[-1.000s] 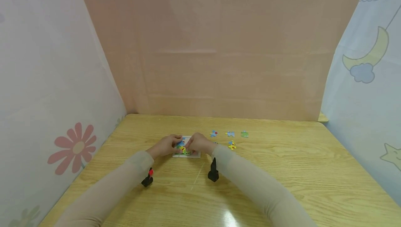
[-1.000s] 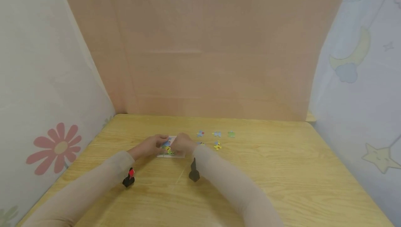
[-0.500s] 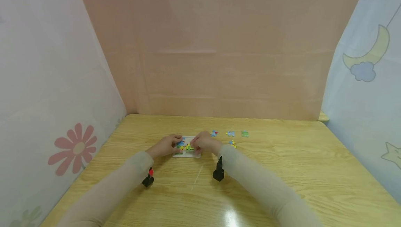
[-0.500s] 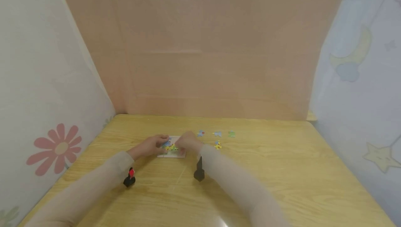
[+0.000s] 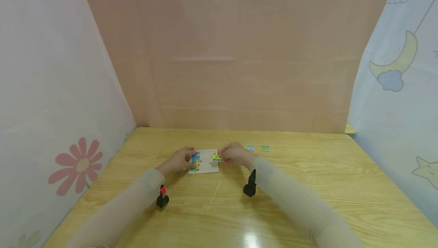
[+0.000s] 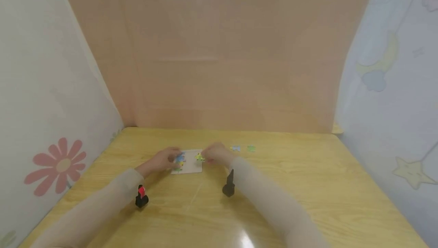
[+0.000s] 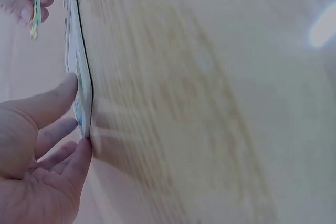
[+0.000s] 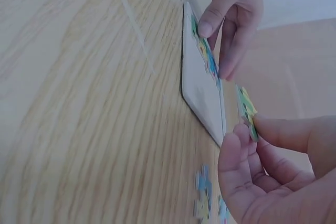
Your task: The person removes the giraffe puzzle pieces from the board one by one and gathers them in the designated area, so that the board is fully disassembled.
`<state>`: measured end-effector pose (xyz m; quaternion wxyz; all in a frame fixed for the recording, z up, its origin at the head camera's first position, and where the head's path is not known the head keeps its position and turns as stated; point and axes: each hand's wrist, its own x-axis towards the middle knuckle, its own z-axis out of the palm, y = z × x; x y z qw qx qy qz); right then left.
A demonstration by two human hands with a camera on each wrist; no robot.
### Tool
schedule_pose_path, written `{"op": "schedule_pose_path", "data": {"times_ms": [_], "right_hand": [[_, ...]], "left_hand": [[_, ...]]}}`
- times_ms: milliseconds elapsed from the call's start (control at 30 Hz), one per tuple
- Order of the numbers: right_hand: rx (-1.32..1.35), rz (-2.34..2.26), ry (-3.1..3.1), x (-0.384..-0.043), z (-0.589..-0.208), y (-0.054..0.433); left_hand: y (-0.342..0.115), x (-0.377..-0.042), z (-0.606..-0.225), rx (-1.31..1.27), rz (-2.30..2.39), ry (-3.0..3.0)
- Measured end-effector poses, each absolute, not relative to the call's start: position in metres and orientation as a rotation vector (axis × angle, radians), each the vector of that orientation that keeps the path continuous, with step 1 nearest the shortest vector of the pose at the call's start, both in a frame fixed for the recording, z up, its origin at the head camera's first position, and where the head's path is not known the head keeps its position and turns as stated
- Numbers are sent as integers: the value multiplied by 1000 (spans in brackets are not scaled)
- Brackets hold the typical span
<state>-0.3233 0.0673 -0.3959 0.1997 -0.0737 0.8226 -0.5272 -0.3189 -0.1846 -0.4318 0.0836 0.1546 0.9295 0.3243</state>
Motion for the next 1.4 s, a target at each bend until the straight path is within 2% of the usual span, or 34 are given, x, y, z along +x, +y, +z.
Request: {"op": "schedule_pose_path", "data": {"times_ms": [167, 433, 1100, 1400], "right_hand": [[-198, -1483, 2292, -326, -397, 80], [-137, -1511, 2301, -336, -400, 104], [-12, -1563, 2294, -339, -400, 186], [-94, -1499, 2310, -333, -403, 220]], "left_hand": [[-185, -320, -428, 424, 1055, 2785], [-185, -320, -426, 211, 1088, 2891], [-175, -322, -426, 105, 1069, 2863], [-173, -322, -422, 25, 1096, 2817]]}}
